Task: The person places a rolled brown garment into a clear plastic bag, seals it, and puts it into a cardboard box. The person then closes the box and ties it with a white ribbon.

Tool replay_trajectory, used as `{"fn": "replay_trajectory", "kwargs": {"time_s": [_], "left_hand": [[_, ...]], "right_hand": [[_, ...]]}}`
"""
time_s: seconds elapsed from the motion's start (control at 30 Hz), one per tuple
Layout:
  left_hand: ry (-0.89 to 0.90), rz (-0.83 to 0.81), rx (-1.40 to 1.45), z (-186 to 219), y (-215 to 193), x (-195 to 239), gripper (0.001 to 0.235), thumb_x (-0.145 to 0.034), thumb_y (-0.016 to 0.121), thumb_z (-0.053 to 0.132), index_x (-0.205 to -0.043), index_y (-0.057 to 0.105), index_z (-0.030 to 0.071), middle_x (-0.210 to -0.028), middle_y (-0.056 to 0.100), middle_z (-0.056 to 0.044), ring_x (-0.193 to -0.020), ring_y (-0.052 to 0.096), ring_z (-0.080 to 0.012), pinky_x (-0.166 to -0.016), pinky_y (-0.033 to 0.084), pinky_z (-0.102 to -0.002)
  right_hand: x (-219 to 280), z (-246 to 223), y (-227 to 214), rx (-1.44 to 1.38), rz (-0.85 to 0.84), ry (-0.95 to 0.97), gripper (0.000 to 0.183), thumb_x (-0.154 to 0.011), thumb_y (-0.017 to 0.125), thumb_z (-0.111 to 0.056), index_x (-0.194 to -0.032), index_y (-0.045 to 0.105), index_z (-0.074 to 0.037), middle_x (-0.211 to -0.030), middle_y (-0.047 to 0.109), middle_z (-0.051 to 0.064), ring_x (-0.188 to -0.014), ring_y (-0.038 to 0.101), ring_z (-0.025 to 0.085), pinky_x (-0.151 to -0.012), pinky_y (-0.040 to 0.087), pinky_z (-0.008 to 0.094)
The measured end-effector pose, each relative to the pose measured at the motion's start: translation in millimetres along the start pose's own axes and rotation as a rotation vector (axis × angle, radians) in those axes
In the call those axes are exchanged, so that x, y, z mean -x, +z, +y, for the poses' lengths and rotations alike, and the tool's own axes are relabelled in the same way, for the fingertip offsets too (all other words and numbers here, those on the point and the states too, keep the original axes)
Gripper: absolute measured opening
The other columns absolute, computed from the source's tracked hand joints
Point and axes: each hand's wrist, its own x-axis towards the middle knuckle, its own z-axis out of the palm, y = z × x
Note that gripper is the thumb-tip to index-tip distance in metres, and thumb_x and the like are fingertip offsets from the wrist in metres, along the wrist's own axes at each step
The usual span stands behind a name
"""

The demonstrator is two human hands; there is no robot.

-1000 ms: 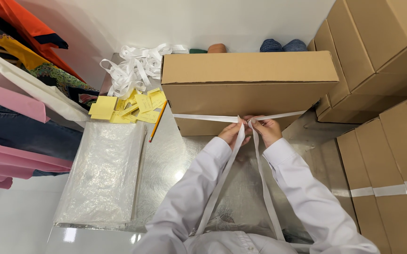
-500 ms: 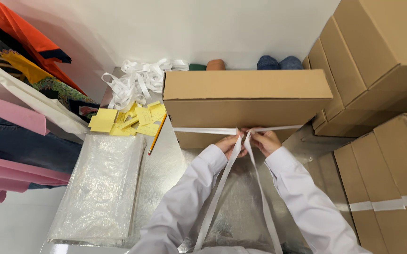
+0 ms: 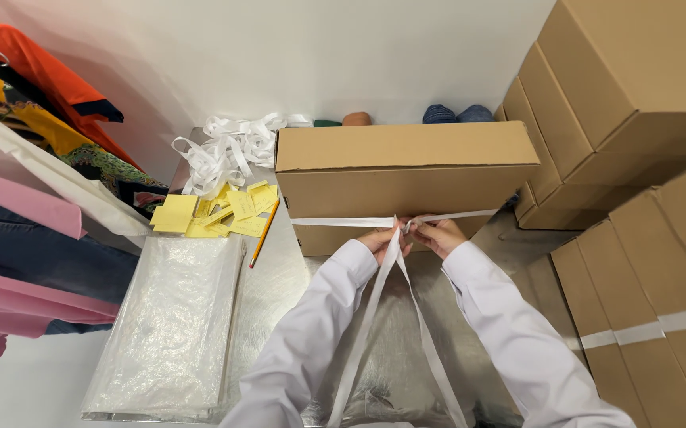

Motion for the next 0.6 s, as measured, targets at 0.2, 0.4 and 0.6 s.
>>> {"fn": "replay_trajectory", "kwargs": {"time_s": [0.2,0.4,0.6], "left_hand": [[0.044,0.002,-0.010,3.7,-11.7,-15.6,0.013,-0.092,0.079,0.021,-0.102,0.076,0.013,-0.085,0.075,-0.002,-0.079,0.073,-0.0116,-0.095,0.057,-0.043],[0.059,0.013,0.041,5.7,-3.3,-14.5,0.014,-0.093,0.079,0.020,-0.103,0.075,0.011,-0.092,0.076,-0.004,-0.078,0.071,-0.0116,-0.095,0.057,-0.044],[0.046,-0.012,0.033,3.2,-12.5,-20.3,0.016,-0.093,0.079,0.024,-0.105,0.075,0.013,-0.099,0.076,-0.006,-0.082,0.072,-0.0109,-0.096,0.056,-0.044]], "right_hand": [[17.4,-15.6,22.3,-0.017,-0.009,0.033,0.027,-0.087,0.082,-0.019,-0.106,0.071,-0.004,-0.095,0.074,0.008,-0.085,0.075,0.020,-0.084,0.063,0.038],[18.6,-20.1,21.5,0.044,0.000,0.060,0.026,-0.088,0.083,-0.026,-0.105,0.072,-0.010,-0.093,0.076,0.002,-0.090,0.076,0.016,-0.086,0.061,0.034],[25.7,-27.4,26.6,0.112,-0.002,0.065,0.023,-0.087,0.084,-0.029,-0.102,0.073,-0.015,-0.095,0.076,-0.001,-0.093,0.075,0.015,-0.091,0.057,0.033]]}}
